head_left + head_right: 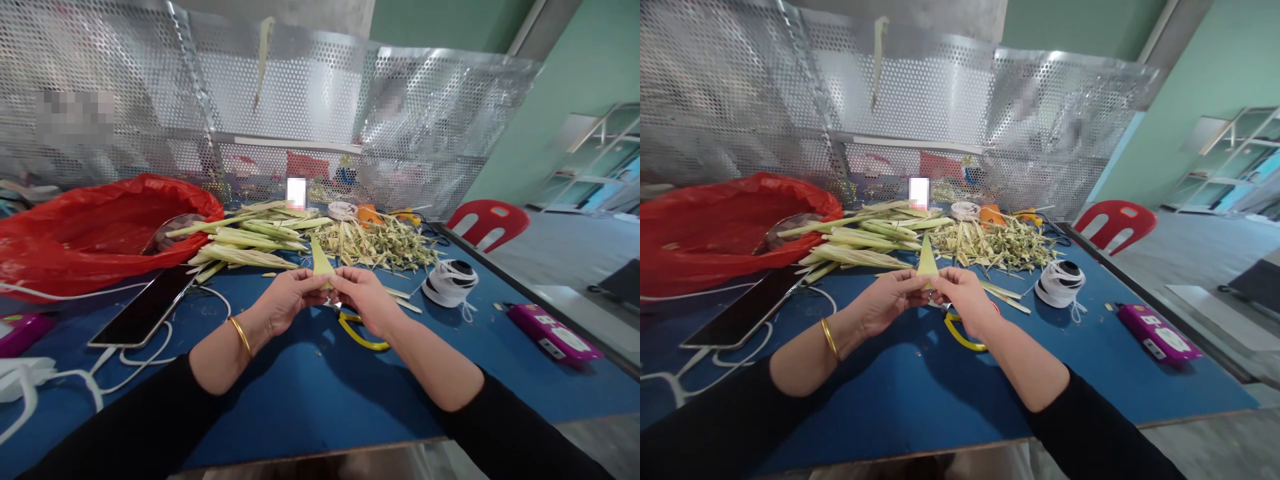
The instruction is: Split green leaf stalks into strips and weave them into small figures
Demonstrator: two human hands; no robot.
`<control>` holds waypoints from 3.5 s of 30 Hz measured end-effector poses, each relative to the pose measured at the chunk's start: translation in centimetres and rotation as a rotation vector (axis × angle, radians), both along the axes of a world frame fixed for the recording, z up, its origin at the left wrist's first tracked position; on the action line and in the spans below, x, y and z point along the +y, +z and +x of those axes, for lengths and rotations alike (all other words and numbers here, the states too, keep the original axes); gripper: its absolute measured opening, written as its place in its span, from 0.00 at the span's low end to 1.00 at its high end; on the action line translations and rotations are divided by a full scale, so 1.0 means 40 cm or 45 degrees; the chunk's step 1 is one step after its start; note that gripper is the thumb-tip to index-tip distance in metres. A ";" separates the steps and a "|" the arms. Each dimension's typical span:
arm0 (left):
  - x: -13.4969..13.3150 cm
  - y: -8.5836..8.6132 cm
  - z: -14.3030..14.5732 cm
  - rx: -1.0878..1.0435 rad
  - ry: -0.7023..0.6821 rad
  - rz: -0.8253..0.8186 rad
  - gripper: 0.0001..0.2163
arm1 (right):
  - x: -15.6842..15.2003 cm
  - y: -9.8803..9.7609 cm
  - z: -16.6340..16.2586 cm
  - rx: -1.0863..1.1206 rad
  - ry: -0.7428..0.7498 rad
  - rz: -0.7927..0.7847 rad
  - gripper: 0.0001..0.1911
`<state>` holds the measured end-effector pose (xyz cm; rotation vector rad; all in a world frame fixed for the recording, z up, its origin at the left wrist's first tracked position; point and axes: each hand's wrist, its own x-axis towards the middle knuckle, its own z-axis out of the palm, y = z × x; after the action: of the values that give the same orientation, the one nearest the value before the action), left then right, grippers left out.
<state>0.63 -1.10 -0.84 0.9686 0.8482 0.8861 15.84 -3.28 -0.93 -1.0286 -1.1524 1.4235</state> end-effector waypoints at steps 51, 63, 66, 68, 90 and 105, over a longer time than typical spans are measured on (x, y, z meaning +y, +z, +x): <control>-0.001 0.018 -0.006 0.187 -0.096 0.230 0.14 | 0.013 -0.006 0.015 -0.016 0.110 -0.080 0.20; 0.017 0.010 -0.020 0.218 -0.188 0.292 0.13 | 0.014 0.022 0.035 0.137 0.243 -0.215 0.14; 0.019 0.010 -0.024 0.188 -0.225 0.281 0.13 | 0.016 0.019 0.030 0.077 0.080 -0.170 0.15; 0.017 0.011 -0.024 0.183 -0.224 0.272 0.12 | 0.019 0.015 0.027 0.086 -0.029 -0.144 0.16; 0.003 0.001 -0.015 -0.066 -0.389 0.057 0.12 | 0.007 0.021 0.030 0.260 0.431 -0.238 0.11; -0.010 -0.001 0.005 0.003 -0.155 0.161 0.13 | 0.007 0.004 0.018 -0.087 0.263 -0.041 0.16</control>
<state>0.82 -1.50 -0.88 1.1196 0.7335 0.8419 16.56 -3.00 -0.75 -1.0101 -1.3197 1.5828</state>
